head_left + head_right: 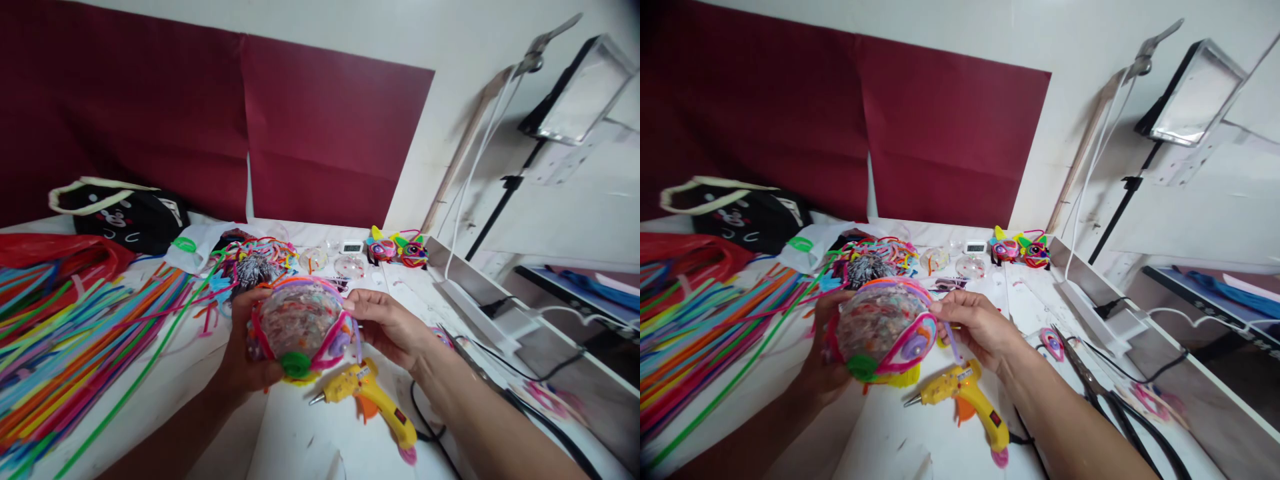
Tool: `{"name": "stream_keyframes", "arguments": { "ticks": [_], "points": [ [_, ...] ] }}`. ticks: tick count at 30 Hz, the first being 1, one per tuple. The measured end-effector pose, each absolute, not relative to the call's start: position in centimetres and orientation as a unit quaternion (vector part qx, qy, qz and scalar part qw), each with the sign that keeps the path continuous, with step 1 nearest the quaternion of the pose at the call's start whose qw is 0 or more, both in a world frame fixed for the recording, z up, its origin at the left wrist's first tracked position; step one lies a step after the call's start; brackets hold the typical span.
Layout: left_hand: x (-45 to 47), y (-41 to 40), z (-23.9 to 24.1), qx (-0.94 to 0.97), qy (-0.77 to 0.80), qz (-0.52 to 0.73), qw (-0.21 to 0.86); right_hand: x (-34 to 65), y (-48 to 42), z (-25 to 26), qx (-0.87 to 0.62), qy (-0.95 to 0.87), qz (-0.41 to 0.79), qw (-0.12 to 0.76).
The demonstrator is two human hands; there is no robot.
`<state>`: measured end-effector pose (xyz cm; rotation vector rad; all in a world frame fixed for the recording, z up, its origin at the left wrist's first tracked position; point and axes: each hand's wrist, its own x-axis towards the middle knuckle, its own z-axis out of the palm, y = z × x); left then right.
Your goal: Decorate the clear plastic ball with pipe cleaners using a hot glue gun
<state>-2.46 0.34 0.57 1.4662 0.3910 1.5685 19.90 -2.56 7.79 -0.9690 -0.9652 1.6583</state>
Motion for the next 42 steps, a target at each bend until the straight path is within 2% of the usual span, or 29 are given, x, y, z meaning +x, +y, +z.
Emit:
{"name": "stream_keyframes", "arguments": {
  "ticks": [12, 20, 24, 28, 32, 37, 42],
  "points": [
    [-2.0, -0.3, 1.5, 0.648, 0.145, 0.621, 0.416, 21.0, -2.7, 7.5, -0.424, -0.416, 0.650, 0.474],
    [-1.8, -0.8, 1.9, 0.692, 0.142, 0.601, 0.374, 22.3, -3.4, 8.5, -0.409, -0.555, 0.547, 0.475],
    [-1.7, -0.9, 1.9, 0.702, 0.112, 0.580, 0.397, 23.2, -3.9, 8.9, -0.385, -0.656, 0.479, 0.438],
    [-1.7, -1.0, 1.5, 0.702, 0.091, 0.538, 0.458, 24.1, -4.5, 9.7, -0.358, -0.795, 0.308, 0.380],
    [-1.3, -1.0, 0.8, 0.695, 0.059, 0.511, 0.503, 24.4, -5.0, 10.7, -0.298, -0.898, 0.169, 0.276],
    [-1.0, -1.1, 0.2, 0.702, 0.050, 0.480, 0.524, 24.6, -5.1, 11.4, -0.304, -0.933, 0.122, 0.151],
    [-1.4, -1.1, -0.1, 0.719, 0.077, 0.459, 0.516, 24.7, -5.0, 11.2, -0.301, -0.936, 0.137, 0.124]
  ]
}}
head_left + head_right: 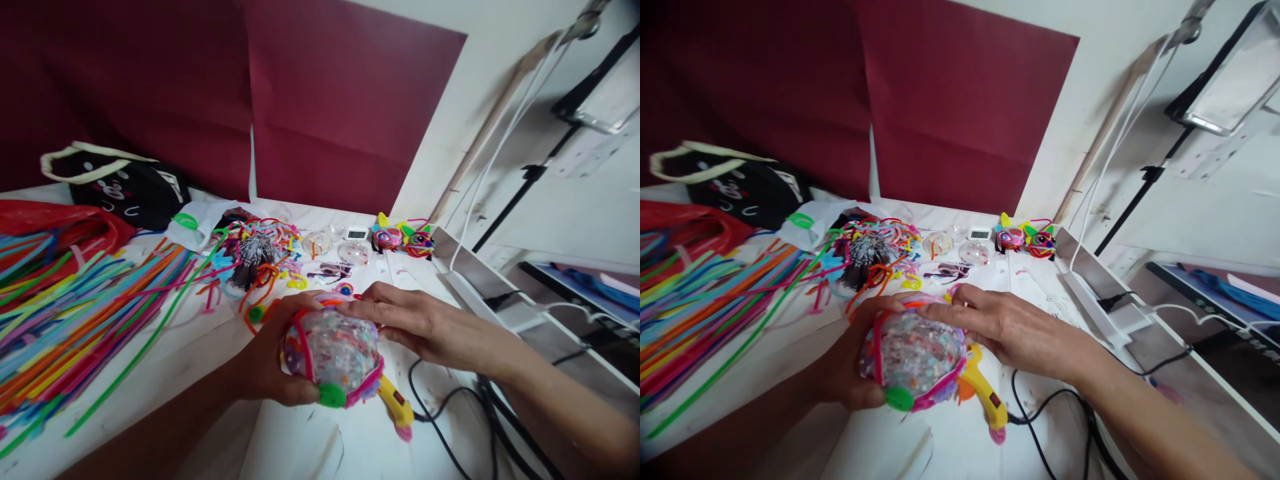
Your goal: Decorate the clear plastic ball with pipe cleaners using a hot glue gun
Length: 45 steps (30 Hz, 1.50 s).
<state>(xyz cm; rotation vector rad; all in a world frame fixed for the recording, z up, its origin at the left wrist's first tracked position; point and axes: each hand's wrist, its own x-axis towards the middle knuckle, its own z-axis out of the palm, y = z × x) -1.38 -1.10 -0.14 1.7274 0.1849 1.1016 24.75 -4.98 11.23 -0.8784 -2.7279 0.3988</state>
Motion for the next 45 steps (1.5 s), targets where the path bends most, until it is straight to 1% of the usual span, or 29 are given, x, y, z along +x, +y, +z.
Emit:
{"name": "stream_keyframes", "arguments": {
  "ticks": [11, 16, 26, 35, 45],
  "points": [
    [-1.0, -0.9, -0.5, 0.720, 0.064, 0.465, 0.511, 25.0, -4.6, 10.9, -0.304, -0.930, 0.164, 0.125],
    [-1.1, -0.9, -0.3, 0.732, 0.066, 0.477, 0.482, 24.9, -4.7, 10.9, -0.302, -0.929, 0.174, 0.126],
    [-0.8, -1.2, -0.4, 0.723, 0.059, 0.480, 0.494, 24.9, -5.2, 10.9, -0.305, -0.926, 0.182, 0.129],
    [-1.1, -1.1, -0.3, 0.744, 0.062, 0.476, 0.466, 25.1, -5.3, 10.7, -0.295, -0.937, 0.134, 0.130],
    [-0.9, -1.1, -0.4, 0.737, 0.059, 0.469, 0.483, 25.2, -5.6, 10.6, -0.297, -0.937, 0.129, 0.132]
  ]
}}
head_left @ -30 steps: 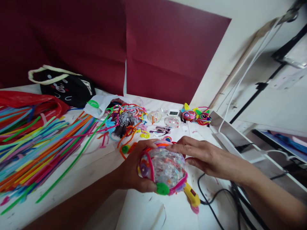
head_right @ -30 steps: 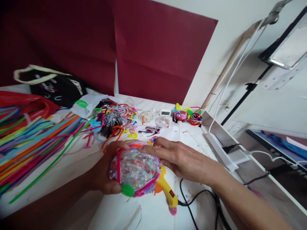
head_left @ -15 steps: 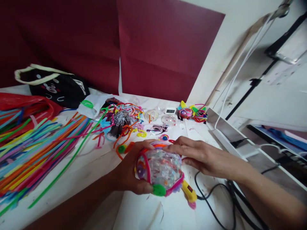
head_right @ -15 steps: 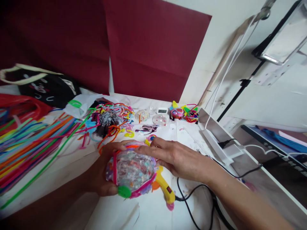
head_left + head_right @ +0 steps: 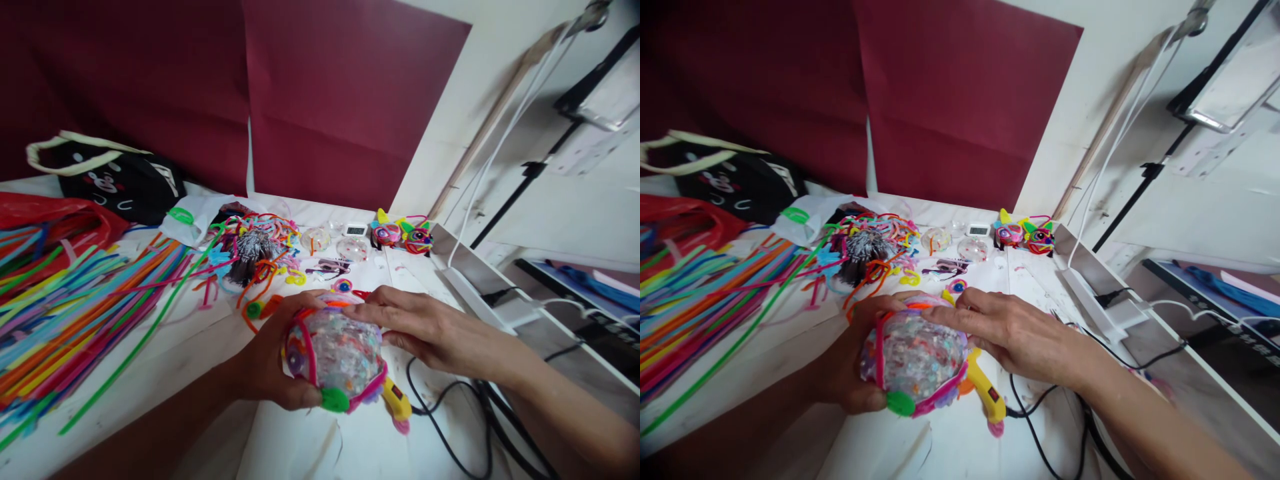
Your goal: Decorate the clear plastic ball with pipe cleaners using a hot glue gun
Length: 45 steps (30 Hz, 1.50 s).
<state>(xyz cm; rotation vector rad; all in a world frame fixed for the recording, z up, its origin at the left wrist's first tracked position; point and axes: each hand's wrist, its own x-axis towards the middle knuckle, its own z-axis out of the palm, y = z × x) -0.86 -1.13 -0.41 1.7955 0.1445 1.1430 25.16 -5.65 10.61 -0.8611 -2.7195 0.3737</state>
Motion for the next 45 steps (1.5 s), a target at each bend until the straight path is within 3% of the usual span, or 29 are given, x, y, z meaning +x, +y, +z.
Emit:
{"name": "stream_keyframes", "arguments": {
  "ticks": [14, 29, 45],
  "points": [
    [-0.9, -1.2, 0.6, 0.763, 0.052, 0.458, 0.454, 25.1, -5.6, 10.4, -0.292, -0.934, 0.152, 0.136],
    [-0.8, -1.1, 0.5, 0.742, 0.050, 0.453, 0.492, 25.3, -5.6, 9.8, -0.309, -0.925, 0.162, 0.152],
    [-1.1, -0.7, 1.5, 0.796, 0.054, 0.423, 0.429, 25.2, -5.5, 9.4, -0.301, -0.918, 0.200, 0.164]
  ]
}}
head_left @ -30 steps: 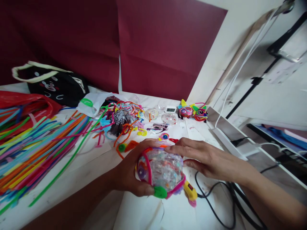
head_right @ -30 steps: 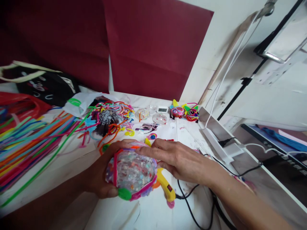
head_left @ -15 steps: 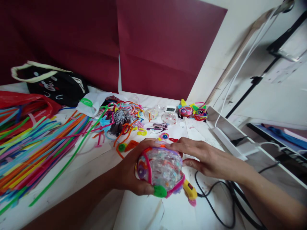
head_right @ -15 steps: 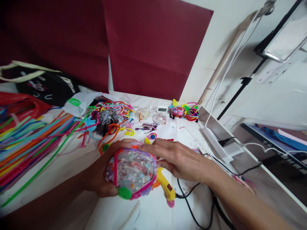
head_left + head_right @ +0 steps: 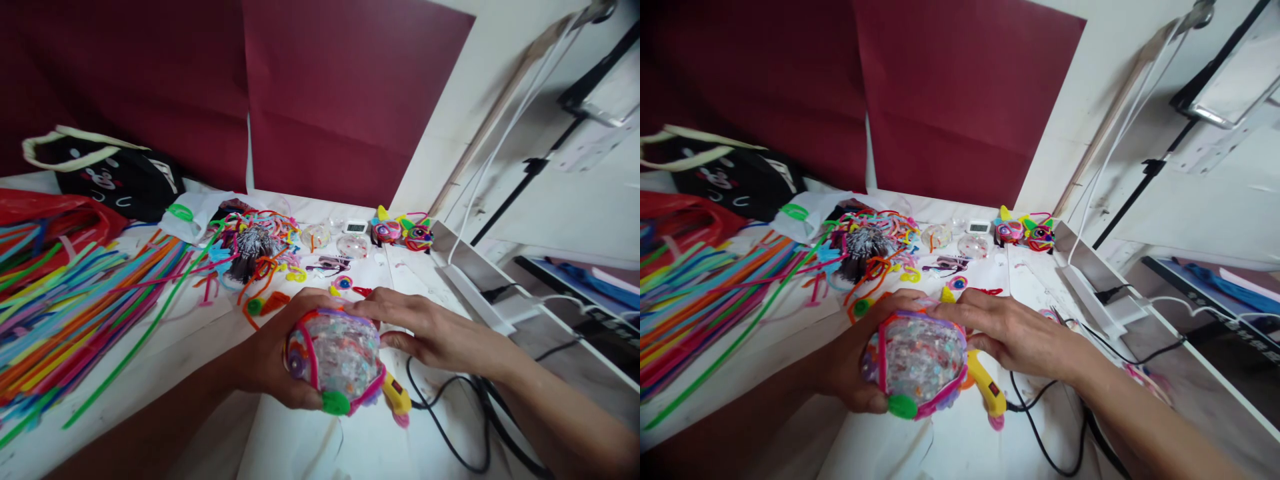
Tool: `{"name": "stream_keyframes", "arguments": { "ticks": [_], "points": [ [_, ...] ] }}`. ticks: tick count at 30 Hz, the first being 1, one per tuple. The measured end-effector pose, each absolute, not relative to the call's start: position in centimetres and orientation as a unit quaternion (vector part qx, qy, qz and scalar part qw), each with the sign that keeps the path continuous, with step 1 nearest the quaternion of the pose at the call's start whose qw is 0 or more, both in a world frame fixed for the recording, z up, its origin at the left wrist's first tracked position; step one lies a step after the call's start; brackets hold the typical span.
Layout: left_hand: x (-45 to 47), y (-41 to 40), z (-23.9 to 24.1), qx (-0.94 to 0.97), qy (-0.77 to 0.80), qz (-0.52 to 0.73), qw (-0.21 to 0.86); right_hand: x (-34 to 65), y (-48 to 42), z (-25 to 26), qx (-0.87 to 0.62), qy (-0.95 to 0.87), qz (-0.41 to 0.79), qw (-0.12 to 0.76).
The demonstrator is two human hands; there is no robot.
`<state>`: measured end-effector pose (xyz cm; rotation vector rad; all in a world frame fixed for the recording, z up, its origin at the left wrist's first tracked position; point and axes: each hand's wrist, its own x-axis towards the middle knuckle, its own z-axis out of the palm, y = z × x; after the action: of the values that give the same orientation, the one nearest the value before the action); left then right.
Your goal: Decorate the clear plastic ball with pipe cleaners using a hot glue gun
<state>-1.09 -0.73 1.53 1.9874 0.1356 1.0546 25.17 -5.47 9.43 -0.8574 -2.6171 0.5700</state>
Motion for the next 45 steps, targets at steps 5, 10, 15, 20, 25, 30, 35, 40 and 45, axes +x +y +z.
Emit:
{"name": "stream_keyframes", "arguments": {
  "ticks": [5, 10, 15, 20, 25, 30, 35, 40, 45],
  "points": [
    [-1.1, -0.7, 1.9, 0.802, 0.052, 0.417, 0.425, 25.1, -5.2, 9.6, -0.285, -0.917, 0.217, 0.173],
    [-1.3, -0.5, 1.5, 0.806, 0.042, 0.413, 0.421, 25.0, -5.0, 9.7, -0.274, -0.923, 0.207, 0.175],
    [-1.3, -0.5, 1.3, 0.804, 0.045, 0.417, 0.422, 24.8, -5.0, 9.9, -0.272, -0.923, 0.208, 0.176],
    [-1.2, -0.5, 1.5, 0.810, 0.036, 0.412, 0.416, 24.7, -5.0, 10.1, -0.270, -0.922, 0.213, 0.177],
    [-1.4, -0.4, 1.6, 0.815, 0.044, 0.401, 0.416, 24.7, -4.9, 10.0, -0.263, -0.921, 0.222, 0.181],
    [-1.6, -0.3, 1.4, 0.825, 0.064, 0.395, 0.399, 24.7, -4.8, 9.8, -0.268, -0.923, 0.213, 0.178],
    [-1.5, -0.4, 1.4, 0.826, 0.076, 0.394, 0.396, 24.9, -4.9, 9.7, -0.283, -0.921, 0.208, 0.170],
    [-1.6, -0.5, 1.8, 0.821, 0.084, 0.393, 0.405, 25.0, -5.2, 9.6, -0.307, -0.915, 0.196, 0.170],
    [-2.1, 0.0, 1.9, 0.833, 0.110, 0.413, 0.351, 25.8, -5.7, 9.8, -0.354, -0.900, 0.163, 0.193]
  ]
}}
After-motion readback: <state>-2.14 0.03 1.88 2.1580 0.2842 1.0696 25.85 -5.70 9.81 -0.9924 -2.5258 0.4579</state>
